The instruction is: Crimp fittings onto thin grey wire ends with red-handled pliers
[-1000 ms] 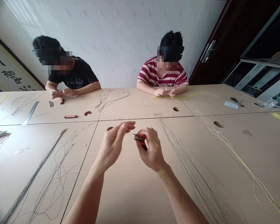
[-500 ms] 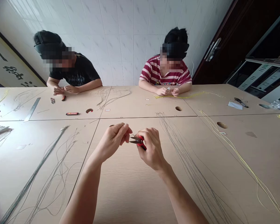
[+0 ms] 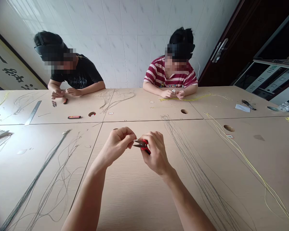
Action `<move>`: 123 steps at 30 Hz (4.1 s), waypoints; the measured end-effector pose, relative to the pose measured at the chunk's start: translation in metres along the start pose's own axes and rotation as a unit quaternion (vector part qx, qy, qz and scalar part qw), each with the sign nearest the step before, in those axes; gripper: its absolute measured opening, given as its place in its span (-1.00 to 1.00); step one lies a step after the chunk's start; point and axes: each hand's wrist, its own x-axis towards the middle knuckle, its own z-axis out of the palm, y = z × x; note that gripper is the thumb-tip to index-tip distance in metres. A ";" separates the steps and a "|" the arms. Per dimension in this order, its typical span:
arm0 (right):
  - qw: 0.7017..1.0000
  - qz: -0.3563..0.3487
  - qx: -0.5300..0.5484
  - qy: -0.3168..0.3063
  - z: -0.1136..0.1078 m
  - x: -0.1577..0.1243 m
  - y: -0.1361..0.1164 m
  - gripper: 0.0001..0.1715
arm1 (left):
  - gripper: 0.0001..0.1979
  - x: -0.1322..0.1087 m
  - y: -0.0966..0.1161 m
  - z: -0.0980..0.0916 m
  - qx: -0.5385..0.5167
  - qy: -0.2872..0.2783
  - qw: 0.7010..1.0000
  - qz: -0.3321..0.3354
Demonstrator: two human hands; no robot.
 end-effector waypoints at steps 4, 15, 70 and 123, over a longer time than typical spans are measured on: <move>1.000 -0.008 -0.008 0.005 0.000 0.000 0.000 -0.75 | -0.84 0.000 0.000 0.000 0.010 -0.006 1.000 0.001; 1.000 -0.017 -0.013 -0.003 0.000 -0.001 0.002 -0.77 | -0.84 -0.001 -0.002 -0.003 0.031 -0.012 0.999 0.008; 0.956 -0.071 -0.223 -0.176 -0.031 0.003 0.022 -0.89 | -0.86 -0.004 -0.005 -0.015 0.170 -0.035 0.985 -0.007; 0.918 -0.193 -0.279 -0.206 -0.066 0.000 0.036 -0.77 | -0.77 -0.008 -0.030 -0.008 -0.178 -0.143 0.968 -0.101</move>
